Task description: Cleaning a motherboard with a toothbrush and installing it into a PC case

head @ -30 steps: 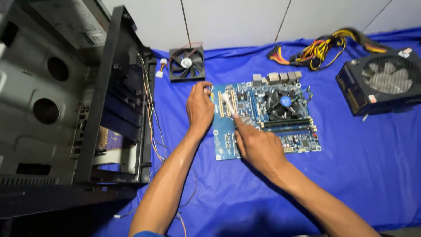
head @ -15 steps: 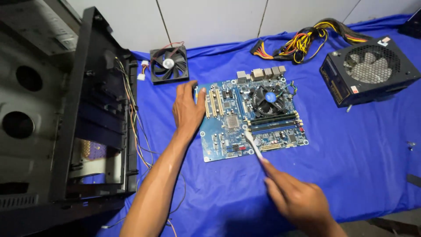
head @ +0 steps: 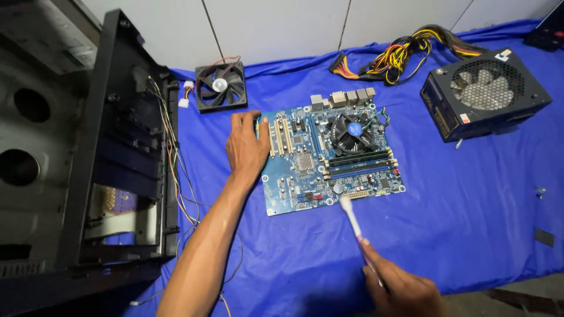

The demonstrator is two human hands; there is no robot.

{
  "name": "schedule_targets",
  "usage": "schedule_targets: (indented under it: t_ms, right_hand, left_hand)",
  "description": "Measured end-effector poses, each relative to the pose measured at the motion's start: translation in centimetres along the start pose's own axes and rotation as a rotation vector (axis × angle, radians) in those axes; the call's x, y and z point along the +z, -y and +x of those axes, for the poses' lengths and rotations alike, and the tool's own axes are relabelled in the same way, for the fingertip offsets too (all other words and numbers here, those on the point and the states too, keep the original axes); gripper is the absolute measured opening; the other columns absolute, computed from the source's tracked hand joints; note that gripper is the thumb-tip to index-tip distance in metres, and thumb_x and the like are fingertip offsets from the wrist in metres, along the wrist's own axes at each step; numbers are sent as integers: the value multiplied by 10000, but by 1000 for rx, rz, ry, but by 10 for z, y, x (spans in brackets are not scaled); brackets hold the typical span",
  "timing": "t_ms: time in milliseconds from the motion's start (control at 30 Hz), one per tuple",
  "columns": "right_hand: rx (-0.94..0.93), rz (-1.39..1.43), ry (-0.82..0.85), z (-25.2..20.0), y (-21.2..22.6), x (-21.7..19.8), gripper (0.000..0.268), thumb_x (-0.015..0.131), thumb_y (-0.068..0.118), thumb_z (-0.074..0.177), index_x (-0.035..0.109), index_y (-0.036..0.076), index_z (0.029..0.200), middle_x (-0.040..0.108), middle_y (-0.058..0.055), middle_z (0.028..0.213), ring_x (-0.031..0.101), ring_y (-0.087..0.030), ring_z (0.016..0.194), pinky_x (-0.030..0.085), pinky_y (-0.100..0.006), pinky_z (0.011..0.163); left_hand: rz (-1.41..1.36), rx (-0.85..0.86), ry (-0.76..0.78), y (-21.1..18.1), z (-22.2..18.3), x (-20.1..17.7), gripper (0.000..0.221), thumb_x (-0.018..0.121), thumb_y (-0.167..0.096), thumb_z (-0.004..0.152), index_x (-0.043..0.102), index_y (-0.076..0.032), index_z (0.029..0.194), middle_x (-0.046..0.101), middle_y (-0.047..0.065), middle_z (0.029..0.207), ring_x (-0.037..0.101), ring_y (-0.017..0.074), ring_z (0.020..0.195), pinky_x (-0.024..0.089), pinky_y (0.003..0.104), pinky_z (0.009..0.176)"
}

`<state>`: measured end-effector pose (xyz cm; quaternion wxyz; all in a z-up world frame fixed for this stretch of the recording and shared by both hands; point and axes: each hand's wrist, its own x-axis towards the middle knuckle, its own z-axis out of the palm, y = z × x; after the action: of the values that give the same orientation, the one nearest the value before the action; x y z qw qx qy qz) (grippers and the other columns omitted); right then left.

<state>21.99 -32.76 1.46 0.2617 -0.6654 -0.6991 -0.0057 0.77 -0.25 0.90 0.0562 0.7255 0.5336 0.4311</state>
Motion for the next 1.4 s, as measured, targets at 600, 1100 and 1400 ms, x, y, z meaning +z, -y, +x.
schedule_targets:
  t_ms: [600, 1100, 1400]
  right_hand:
    - [61, 182, -70, 33, 58, 10, 519, 779, 55, 703, 704, 126, 1211, 824, -45, 936, 679, -87, 383, 550, -261, 346]
    - [27, 116, -9, 42, 60, 24, 451, 735, 50, 807, 649, 85, 1248, 805, -77, 809, 535, -56, 264, 453, -208, 193]
    - [0, -28, -3, 74, 42, 8, 449, 709, 154, 851, 696, 89, 1295, 794, -65, 764, 493, -128, 269, 385, -312, 260]
  left_hand:
    - [6, -9, 8, 2, -1, 1, 284, 596, -280, 981, 655, -59, 1149, 597, 157, 966, 633, 354, 688, 518, 481, 634]
    - [-9, -40, 51, -2, 0, -4, 302, 574, -264, 984, 637, -29, 1162, 597, 169, 980, 654, 353, 712, 533, 489, 653]
    - [-2, -36, 23, 2, -2, 0, 286, 602, -251, 957, 647, -31, 1134, 613, 177, 965, 659, 363, 687, 535, 488, 633]
